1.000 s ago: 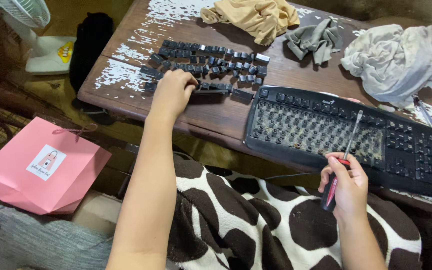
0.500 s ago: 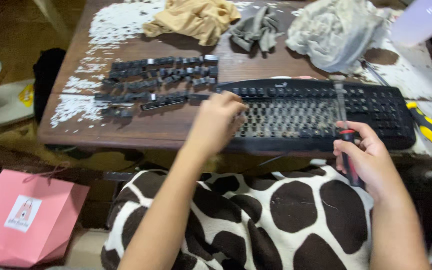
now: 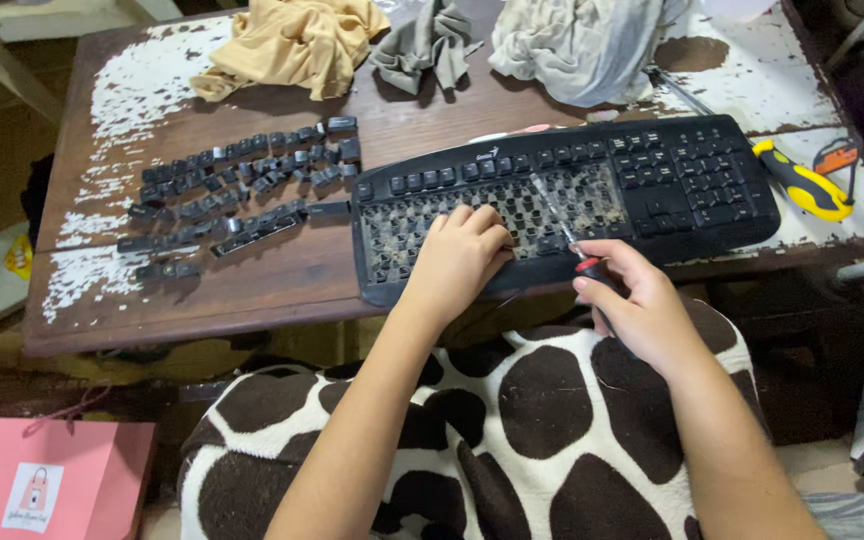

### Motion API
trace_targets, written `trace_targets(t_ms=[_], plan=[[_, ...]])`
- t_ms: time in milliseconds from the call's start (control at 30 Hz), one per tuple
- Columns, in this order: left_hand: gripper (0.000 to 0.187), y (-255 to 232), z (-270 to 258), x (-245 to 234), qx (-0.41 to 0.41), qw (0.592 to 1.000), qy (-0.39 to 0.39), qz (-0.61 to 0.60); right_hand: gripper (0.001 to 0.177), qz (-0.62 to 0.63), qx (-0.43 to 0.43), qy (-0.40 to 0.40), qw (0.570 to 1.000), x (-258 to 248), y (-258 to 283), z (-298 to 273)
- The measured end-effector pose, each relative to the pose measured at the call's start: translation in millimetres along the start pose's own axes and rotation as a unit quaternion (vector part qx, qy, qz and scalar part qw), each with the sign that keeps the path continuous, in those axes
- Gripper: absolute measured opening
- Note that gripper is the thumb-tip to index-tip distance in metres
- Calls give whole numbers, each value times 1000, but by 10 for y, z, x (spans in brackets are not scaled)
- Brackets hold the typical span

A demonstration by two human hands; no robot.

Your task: The person uses a screwdriver to pry off individual keycaps from a black computer keyboard and places them on the table. The removed keycaps are arranged in rows on the wooden surface. The person continues this process across the keyboard throughout the clip.

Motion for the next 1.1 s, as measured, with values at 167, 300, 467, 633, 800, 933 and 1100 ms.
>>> trace_targets(t_ms=[167, 300, 467, 633, 800, 933, 1100], plan=[[14, 65, -33, -167, -27, 995, -54, -81, 40, 5, -8, -9, 1000, -47, -16, 3], [15, 243, -97, -397, -43, 992, -77, -92, 42, 16, -8, -8, 1000, -48, -30, 23], [13, 429, -189, -527, -68, 992, -65, -90, 42, -5, -7, -4, 1000, -26, -32, 21], [19, 217, -127, -359, -33, 996, -50, -67, 41, -8, -8, -13, 1000, -31, -23, 12], [16, 1, -31, -125, 7, 1000, -5, -14, 38, -7, -16, -11, 1000, 3, 22, -7], [8, -39, 16, -27, 20, 996, 24, 83, 37, -10, -15, -14, 1000, 8, 43, -13], [8, -53, 6, -145, 16, 996, 18, 86, 38, -7, -33, -11, 999, 11, 69, -18]])
Point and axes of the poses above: each hand's wrist, its own z-axis towards the middle knuckle, its own x-axis out of the palm, y = z × x, the point moved 9 cm from there along z, towards the middle knuckle, and after that the axes turned 14 degrees about z, right-handed, at the moved point
